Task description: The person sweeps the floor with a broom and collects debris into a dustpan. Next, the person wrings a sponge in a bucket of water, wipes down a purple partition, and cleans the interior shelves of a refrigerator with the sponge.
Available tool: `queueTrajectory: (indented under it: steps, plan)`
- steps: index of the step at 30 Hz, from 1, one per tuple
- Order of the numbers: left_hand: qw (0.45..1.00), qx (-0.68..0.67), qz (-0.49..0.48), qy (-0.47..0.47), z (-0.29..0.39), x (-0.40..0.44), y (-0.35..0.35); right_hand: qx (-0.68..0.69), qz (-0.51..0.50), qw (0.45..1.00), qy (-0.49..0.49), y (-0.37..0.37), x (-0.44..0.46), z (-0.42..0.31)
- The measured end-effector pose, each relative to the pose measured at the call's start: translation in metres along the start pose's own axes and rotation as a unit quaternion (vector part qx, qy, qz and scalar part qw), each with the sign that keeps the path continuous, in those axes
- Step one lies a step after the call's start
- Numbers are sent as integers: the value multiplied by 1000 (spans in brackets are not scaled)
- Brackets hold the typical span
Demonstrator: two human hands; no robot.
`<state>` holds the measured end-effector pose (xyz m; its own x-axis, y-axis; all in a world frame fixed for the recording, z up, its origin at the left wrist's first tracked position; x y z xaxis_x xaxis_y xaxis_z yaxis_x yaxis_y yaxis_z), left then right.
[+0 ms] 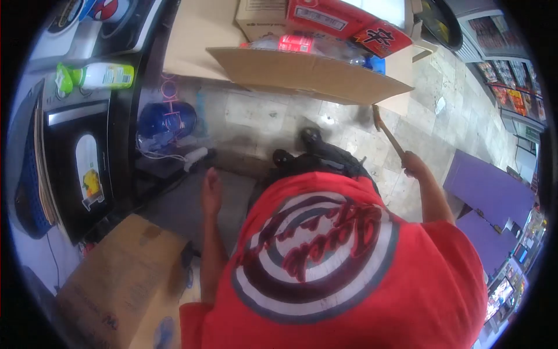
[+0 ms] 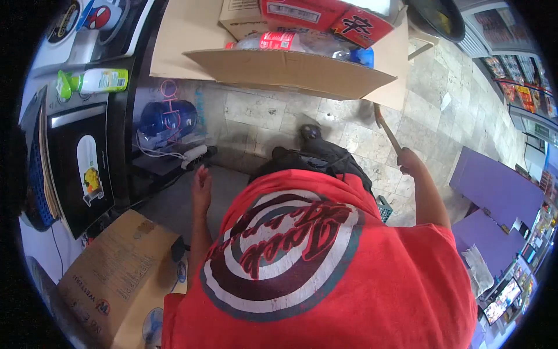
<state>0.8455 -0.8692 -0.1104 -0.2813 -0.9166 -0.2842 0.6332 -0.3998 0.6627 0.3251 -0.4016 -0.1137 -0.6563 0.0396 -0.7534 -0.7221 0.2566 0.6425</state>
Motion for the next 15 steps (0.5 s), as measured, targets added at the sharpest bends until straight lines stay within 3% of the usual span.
queueTrajectory:
  steps: [4,7,11,15]
  plan:
    - [999,-47,7,-16,10,18,-8,51,-19,997,-46,20,-22,-2]
    - [994,-23,-53,-93,54,47,-25,64,23,998,-1,18,-58,11]
    - [988,-42,-106,-104,77,63,-52,83,79,993,-18,-5,-95,47]
    - [987,-38,-134,-82,89,41,-60,155,9,985,-71,-16,-76,96]
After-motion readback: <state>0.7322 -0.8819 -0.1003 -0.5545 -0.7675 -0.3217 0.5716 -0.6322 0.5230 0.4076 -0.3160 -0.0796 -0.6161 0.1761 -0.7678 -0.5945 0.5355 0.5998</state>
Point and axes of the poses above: each hand's wrist, its own x-axis towards the middle knuckle, its own y-axis out of the back of the hand, z = x × y, the point moved 1 cm from there along x, towards the middle knuckle, and after that the axes turned 14 degrees about z, right-handed, at the moved point
